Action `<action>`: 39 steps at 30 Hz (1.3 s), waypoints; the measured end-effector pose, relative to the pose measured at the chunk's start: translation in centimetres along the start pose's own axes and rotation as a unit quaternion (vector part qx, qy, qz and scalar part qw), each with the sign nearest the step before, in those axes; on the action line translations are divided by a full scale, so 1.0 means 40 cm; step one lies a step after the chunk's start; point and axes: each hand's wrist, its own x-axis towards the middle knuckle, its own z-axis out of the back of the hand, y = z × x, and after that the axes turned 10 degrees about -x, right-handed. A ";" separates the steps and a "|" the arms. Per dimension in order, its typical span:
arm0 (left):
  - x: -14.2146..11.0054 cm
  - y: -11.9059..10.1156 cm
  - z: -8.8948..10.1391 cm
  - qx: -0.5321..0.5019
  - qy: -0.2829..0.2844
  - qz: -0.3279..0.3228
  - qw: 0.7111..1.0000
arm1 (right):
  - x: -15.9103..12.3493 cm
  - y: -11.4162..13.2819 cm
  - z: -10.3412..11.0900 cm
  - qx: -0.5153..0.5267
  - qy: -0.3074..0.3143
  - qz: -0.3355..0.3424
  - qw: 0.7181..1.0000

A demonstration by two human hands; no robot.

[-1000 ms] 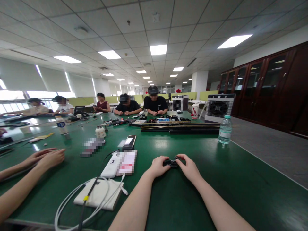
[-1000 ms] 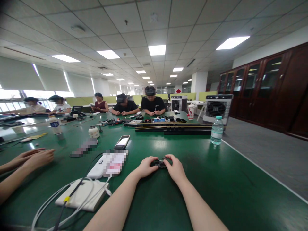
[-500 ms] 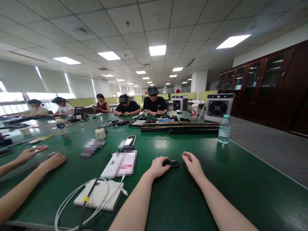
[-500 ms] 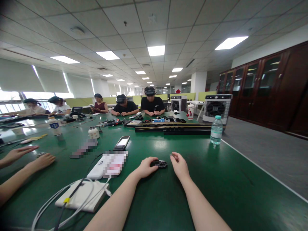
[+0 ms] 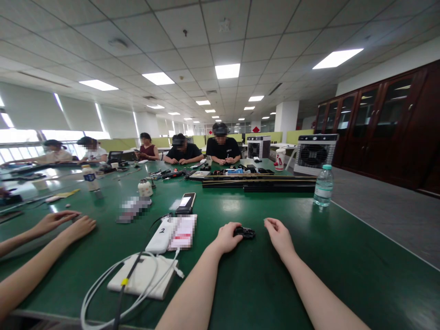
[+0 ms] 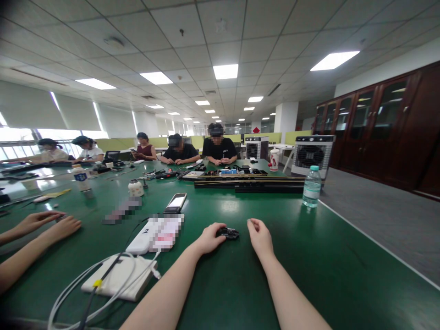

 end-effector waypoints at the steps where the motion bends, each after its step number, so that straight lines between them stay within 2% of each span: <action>1: 0.000 -0.001 0.001 0.000 0.001 -0.003 1.000 | 0.001 -0.001 0.000 0.000 0.001 -0.003 1.000; 29: 0.002 0.002 0.003 -0.001 0.019 -0.004 1.000 | 0.010 -0.008 -0.002 0.037 -0.019 -0.025 0.999; 39: 0.000 0.000 0.003 0.010 0.018 0.000 1.000 | 0.012 -0.015 -0.005 0.035 -0.022 -0.013 0.999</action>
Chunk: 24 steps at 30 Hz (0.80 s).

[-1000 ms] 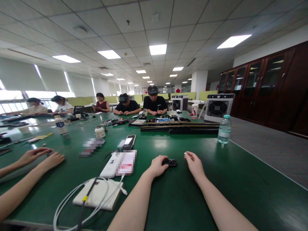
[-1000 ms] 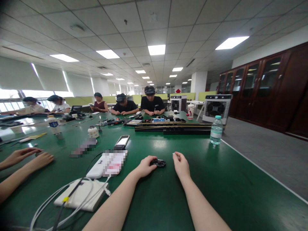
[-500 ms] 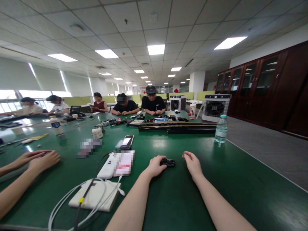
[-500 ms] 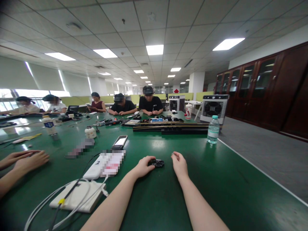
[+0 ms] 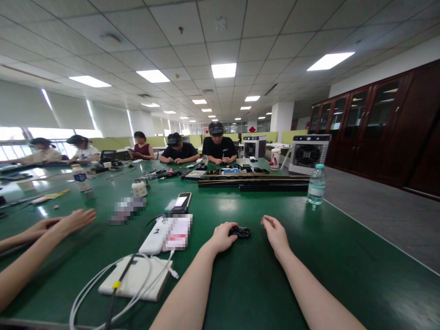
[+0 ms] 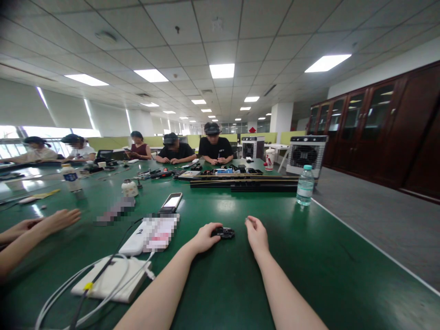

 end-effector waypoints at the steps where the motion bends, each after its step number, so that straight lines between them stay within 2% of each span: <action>1: 0.000 0.000 0.000 0.001 0.001 -0.002 1.000 | 0.000 0.001 0.000 -0.003 0.002 0.002 1.000; 14: -0.002 -0.004 0.005 -0.004 0.003 -0.009 1.000 | -0.006 0.013 0.002 0.034 0.023 -0.034 0.999; 24: -0.001 -0.006 0.004 0.001 0.007 -0.012 1.000 | -0.009 0.009 -0.009 0.051 0.052 0.031 0.997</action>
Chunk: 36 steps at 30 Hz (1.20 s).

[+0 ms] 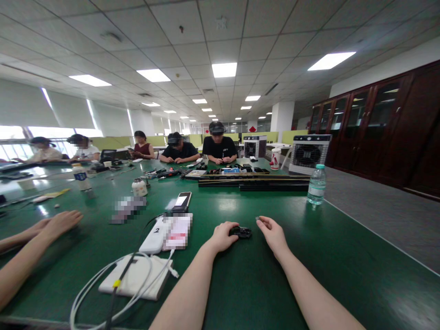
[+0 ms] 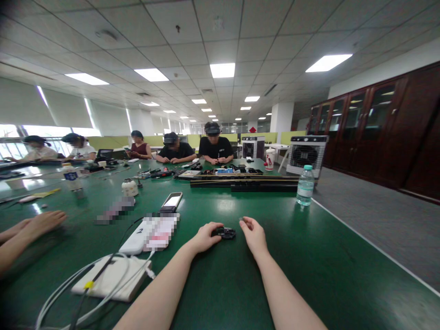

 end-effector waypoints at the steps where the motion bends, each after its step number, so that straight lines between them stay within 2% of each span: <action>1: 0.000 0.000 0.000 0.001 0.000 0.001 1.000 | -0.001 -0.001 -0.002 -0.002 0.007 0.011 1.000; 11: -0.002 -0.002 0.002 0.007 -0.001 -0.006 1.000 | -0.028 0.022 -0.013 -0.087 0.056 0.088 0.991; 18: 0.001 0.004 -0.002 0.013 -0.008 -0.013 1.000 | -0.054 0.061 -0.009 -0.204 0.085 0.151 0.964; 24: 0.002 0.007 -0.003 0.013 -0.009 -0.017 1.000 | -0.061 0.069 -0.010 -0.258 0.115 0.209 0.936; 36: 0.003 0.009 -0.005 0.007 -0.009 -0.019 1.000 | -0.061 0.062 -0.011 -0.304 0.132 0.230 0.915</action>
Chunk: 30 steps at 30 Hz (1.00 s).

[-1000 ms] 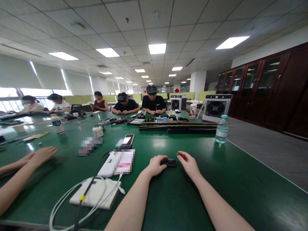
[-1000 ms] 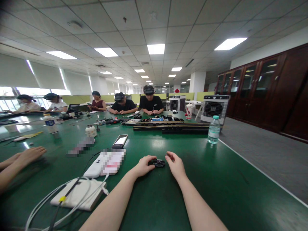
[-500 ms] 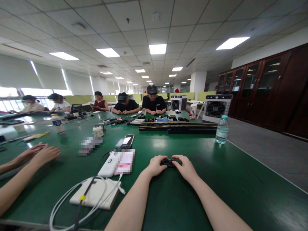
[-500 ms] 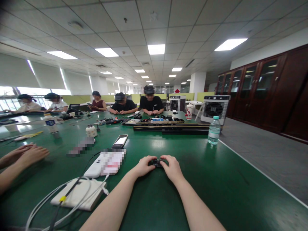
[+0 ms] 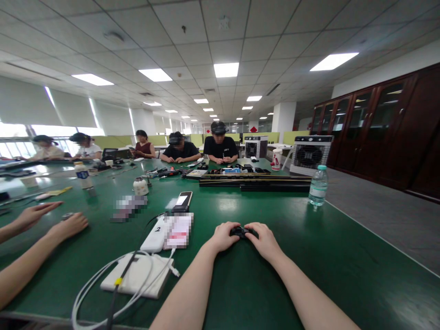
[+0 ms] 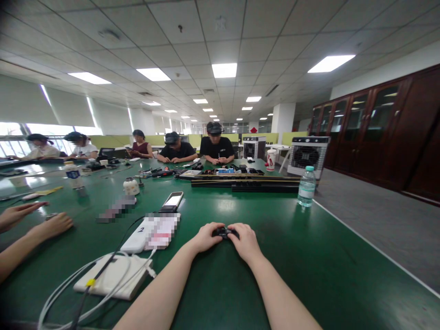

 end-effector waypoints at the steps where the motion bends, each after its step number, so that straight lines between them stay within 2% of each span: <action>1: 0.000 0.000 0.000 0.000 0.000 0.000 1.000 | 0.000 0.000 0.001 -0.004 0.004 -0.002 1.000; 9: 0.002 -0.001 -0.001 0.003 0.000 0.003 1.000 | -0.005 0.010 -0.004 -0.061 0.052 -0.001 0.997; 19: -0.003 -0.011 0.003 0.009 0.001 0.012 1.000 | -0.006 0.006 -0.005 -0.040 0.049 0.001 0.998; 30: 0.002 -0.004 0.000 0.011 0.004 0.011 1.000 | -0.005 -0.001 -0.015 -0.042 0.055 -0.035 0.997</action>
